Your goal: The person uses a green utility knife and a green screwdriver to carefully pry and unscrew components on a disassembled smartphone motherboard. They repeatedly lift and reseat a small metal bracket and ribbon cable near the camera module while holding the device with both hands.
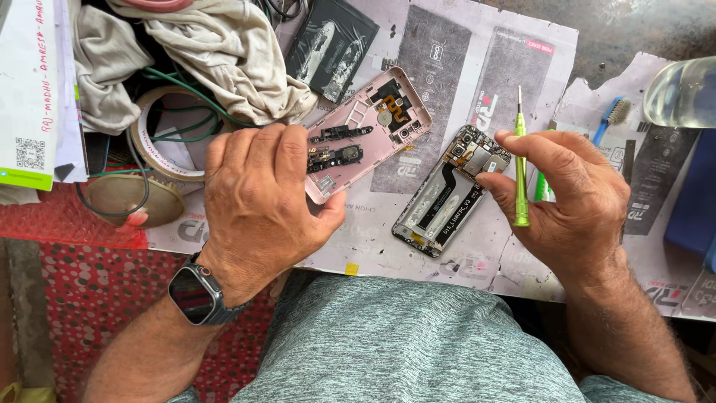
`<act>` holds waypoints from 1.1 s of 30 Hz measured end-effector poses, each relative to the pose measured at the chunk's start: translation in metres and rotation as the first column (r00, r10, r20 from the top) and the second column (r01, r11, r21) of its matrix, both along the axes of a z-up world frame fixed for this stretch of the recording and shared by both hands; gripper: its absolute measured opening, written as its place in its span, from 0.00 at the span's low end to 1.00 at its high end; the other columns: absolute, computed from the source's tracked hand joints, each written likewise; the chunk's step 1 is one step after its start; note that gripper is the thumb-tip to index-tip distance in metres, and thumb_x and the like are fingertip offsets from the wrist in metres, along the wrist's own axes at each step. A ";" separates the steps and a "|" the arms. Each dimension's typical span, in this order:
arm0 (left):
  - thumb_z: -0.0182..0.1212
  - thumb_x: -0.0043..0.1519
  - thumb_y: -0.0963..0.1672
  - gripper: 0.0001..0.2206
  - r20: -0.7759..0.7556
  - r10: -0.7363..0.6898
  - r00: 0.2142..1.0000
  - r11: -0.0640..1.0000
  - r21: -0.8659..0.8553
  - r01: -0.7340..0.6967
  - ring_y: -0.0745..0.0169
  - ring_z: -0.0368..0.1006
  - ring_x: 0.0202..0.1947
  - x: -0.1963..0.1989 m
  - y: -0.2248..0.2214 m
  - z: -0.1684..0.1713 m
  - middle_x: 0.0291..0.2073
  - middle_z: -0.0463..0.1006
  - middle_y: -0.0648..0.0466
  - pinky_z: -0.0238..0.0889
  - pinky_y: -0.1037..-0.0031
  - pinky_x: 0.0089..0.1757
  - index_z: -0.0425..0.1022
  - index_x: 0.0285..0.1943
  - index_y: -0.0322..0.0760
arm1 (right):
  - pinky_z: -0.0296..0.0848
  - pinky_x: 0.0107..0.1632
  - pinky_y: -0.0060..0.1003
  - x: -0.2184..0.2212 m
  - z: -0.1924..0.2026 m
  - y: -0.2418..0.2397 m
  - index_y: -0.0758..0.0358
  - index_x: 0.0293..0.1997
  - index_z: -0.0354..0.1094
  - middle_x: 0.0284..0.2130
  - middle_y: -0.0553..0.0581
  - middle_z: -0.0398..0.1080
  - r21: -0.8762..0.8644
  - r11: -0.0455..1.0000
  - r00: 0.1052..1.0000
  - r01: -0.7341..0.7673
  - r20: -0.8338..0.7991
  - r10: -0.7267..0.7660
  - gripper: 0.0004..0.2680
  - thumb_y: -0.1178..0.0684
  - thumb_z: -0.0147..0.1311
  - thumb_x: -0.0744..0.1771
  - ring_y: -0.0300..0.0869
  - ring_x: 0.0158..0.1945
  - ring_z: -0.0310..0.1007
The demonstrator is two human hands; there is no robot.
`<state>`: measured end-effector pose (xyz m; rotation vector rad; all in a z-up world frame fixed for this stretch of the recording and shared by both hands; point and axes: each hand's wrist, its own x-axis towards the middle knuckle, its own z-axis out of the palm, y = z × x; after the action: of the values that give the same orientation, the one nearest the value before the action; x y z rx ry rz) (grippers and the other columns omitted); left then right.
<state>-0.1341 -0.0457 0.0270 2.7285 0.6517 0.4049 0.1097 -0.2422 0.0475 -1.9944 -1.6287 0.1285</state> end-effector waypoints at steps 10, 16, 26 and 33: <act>0.78 0.50 0.51 0.31 0.035 0.009 0.999 1.000 -0.010 -0.009 0.44 0.69 0.48 -0.017 -0.002 0.017 0.47 0.72 0.45 0.59 0.53 0.54 0.66 0.56 0.31 | 0.81 0.44 0.37 0.005 -0.001 0.003 0.68 0.50 0.68 0.42 0.62 0.77 0.052 0.998 0.997 -0.030 -0.063 0.033 0.11 0.56 0.66 0.67 0.48 0.46 0.81; 0.78 0.48 0.49 0.31 0.038 0.044 0.998 0.999 0.021 -0.045 0.42 0.70 0.45 -0.026 -0.004 0.030 0.45 0.74 0.44 0.60 0.52 0.50 0.66 0.54 0.28 | 0.80 0.44 0.37 0.004 0.003 0.006 0.69 0.50 0.67 0.41 0.63 0.77 0.056 0.998 0.988 -0.020 -0.150 0.029 0.10 0.61 0.64 0.67 0.47 0.45 0.80; 0.77 0.46 0.49 0.31 -0.011 0.107 0.994 0.994 -0.025 -0.107 0.43 0.71 0.45 -0.056 -0.030 0.019 0.46 0.75 0.44 0.60 0.52 0.49 0.68 0.54 0.29 | 0.79 0.43 0.36 0.003 -0.001 0.006 0.68 0.50 0.68 0.40 0.63 0.77 0.037 0.999 0.987 -0.006 -0.163 0.012 0.10 0.60 0.65 0.66 0.46 0.44 0.80; 0.77 0.46 0.50 0.32 0.011 0.143 0.990 0.989 -0.036 -0.143 0.44 0.71 0.46 -0.060 -0.031 0.008 0.46 0.75 0.44 0.60 0.51 0.51 0.68 0.54 0.30 | 0.81 0.40 0.29 0.007 -0.013 -0.001 0.66 0.52 0.70 0.43 0.59 0.78 0.043 0.999 0.980 -0.010 -0.199 0.018 0.08 0.62 0.64 0.70 0.41 0.43 0.82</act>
<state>-0.1943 -0.0762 0.0352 2.6519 0.8455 0.4408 0.1162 -0.2433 0.0342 -1.8741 -1.5061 0.2883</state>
